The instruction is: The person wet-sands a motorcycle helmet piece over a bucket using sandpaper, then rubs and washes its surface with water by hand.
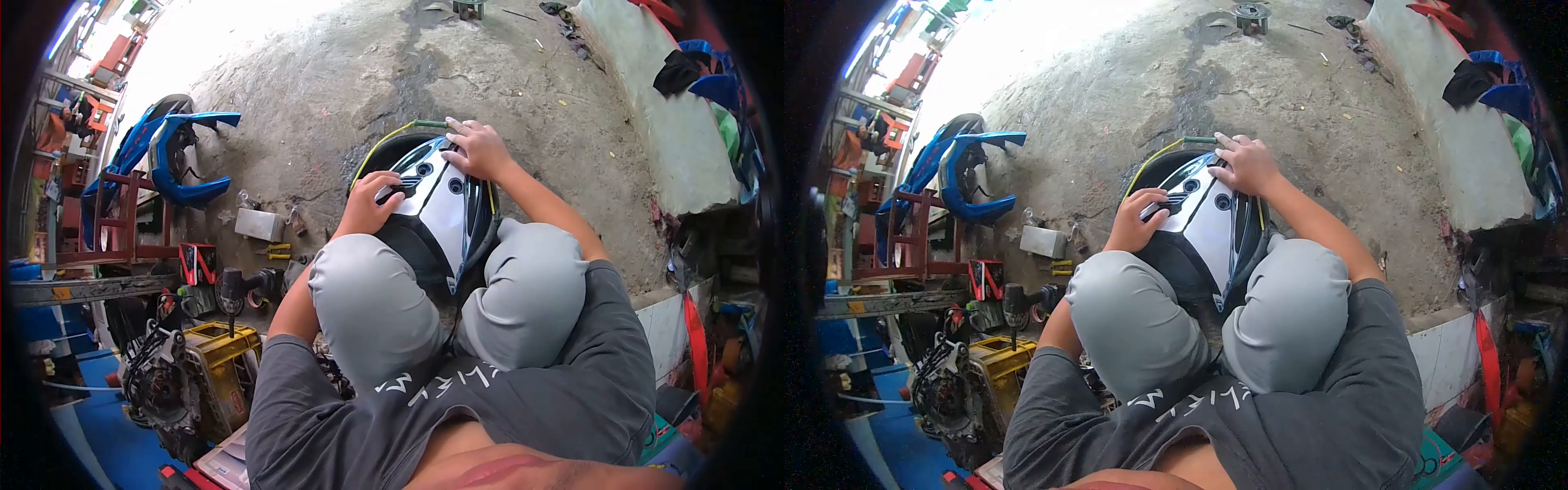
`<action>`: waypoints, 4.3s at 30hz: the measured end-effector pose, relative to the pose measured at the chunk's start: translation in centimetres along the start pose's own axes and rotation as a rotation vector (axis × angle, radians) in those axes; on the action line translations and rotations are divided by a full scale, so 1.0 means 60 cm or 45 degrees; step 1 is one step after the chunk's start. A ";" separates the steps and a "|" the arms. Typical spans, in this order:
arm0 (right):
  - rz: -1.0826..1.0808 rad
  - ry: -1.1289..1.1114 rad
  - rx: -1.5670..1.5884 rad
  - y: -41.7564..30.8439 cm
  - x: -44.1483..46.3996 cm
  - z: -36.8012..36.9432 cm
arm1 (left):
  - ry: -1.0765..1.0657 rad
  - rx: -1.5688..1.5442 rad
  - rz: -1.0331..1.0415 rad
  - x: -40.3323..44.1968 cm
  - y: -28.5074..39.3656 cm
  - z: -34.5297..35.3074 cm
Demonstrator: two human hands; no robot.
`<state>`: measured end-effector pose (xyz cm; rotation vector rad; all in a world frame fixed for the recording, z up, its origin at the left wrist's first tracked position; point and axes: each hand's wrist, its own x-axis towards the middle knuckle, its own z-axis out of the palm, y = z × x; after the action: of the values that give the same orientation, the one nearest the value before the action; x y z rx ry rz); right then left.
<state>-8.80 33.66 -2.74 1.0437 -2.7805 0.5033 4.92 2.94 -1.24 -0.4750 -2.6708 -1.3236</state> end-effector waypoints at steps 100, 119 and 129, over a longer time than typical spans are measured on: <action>0.001 -0.355 0.140 0.017 -0.064 -0.041 | 0.019 0.034 -0.003 0.005 0.005 0.003; 0.101 -0.390 0.138 0.005 -0.063 -0.033 | 0.044 0.031 -0.018 0.000 0.005 0.003; 0.064 -0.296 0.080 -0.019 -0.029 -0.015 | 0.021 0.028 -0.008 0.000 0.003 -0.002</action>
<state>-6.74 34.25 -2.01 1.1146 -3.0180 0.5084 4.98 2.94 -1.04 -0.4522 -2.6727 -1.2930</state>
